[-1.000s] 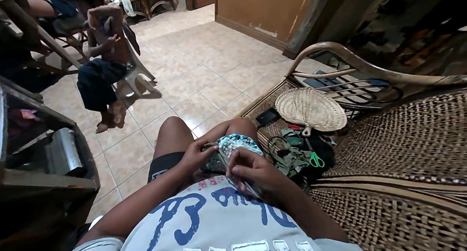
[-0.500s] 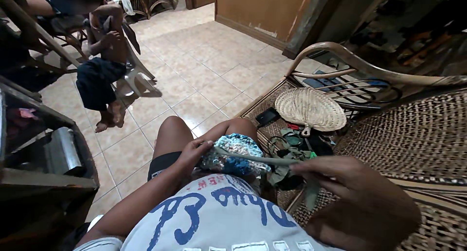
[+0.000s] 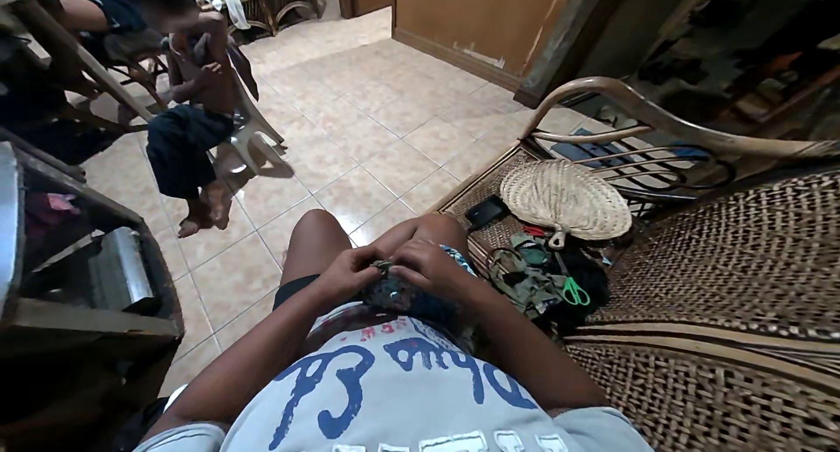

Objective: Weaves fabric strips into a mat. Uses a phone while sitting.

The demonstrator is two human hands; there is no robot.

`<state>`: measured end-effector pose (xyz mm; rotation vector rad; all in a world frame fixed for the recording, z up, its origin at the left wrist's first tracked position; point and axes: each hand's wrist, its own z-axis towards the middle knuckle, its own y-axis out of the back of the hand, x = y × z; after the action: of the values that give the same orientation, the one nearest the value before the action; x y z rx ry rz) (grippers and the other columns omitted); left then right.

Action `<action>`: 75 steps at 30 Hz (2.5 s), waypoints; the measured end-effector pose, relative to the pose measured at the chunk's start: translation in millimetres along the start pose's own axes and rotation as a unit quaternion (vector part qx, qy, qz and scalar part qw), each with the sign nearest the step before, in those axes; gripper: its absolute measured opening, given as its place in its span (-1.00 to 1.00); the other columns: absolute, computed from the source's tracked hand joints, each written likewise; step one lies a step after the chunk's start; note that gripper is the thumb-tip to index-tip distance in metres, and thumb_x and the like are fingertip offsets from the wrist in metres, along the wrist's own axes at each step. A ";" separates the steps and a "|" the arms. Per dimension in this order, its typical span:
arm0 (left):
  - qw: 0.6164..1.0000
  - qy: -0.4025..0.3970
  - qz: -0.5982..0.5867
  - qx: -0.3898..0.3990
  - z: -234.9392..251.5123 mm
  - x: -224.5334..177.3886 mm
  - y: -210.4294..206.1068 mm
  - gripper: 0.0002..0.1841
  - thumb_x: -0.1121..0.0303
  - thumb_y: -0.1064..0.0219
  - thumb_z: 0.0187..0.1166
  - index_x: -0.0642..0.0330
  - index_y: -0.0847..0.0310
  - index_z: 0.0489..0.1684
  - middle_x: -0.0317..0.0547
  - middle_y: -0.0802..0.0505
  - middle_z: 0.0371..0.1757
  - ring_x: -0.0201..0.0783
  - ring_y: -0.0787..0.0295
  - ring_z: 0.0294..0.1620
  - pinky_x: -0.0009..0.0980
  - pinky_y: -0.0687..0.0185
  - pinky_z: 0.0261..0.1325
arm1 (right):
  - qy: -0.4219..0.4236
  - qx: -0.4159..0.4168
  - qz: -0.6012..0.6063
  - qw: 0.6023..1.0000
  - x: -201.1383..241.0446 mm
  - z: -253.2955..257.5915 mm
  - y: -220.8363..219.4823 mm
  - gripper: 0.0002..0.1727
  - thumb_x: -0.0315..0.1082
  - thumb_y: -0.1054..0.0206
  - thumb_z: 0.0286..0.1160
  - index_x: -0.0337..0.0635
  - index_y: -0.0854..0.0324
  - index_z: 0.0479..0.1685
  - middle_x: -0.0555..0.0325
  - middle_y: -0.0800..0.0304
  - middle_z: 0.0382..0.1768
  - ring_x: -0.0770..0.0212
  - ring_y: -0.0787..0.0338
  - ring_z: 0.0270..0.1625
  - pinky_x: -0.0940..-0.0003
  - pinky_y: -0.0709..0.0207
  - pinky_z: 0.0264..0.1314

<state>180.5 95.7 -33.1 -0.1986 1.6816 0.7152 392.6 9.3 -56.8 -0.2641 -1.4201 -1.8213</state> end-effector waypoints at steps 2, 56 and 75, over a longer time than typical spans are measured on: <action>0.995 0.014 0.088 0.043 1.0 -4.1 11.3 -0.67 0.37 -0.25 0.52 0.32 -0.57 0.19 -0.10 -0.78 -0.09 -0.42 -0.69 -0.13 -0.37 -0.65 0.03 | 0.000 0.003 0.047 0.999 -3.4 2.1 -0.7 -0.64 -0.21 -0.20 0.72 -0.33 -0.81 -0.14 -0.04 -0.86 -0.15 0.04 -0.80 0.08 -0.01 -0.54 0.33; 0.995 -0.052 -0.041 -0.071 11.0 7.3 -17.4 -0.86 0.50 -0.25 0.65 0.36 -0.52 0.02 -0.13 -0.74 -0.10 -0.45 -0.71 -0.15 -0.44 -0.69 0.04 | -0.293 -0.165 0.359 0.871 18.5 11.2 -5.6 -0.77 -0.27 -0.32 0.69 -0.25 -0.80 -0.12 0.26 -0.82 -0.36 0.51 -0.72 -0.34 0.52 -0.64 -0.18; 0.991 -0.025 -0.097 -0.094 9.2 7.5 -22.6 -0.65 0.63 -0.50 0.37 0.36 -0.73 0.16 -0.11 -0.88 0.04 -0.49 -0.80 -0.14 -0.49 -0.75 0.04 | -0.119 -0.192 0.063 0.972 7.6 -13.1 -15.8 -0.78 -0.25 -0.46 0.46 -0.26 -0.84 -0.22 -0.04 -0.81 -0.15 0.02 -0.75 0.06 0.00 -0.58 0.22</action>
<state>197.6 84.8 -48.6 -0.4665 1.5230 0.7252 380.6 -5.0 -68.3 -0.7759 -1.1631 -1.9978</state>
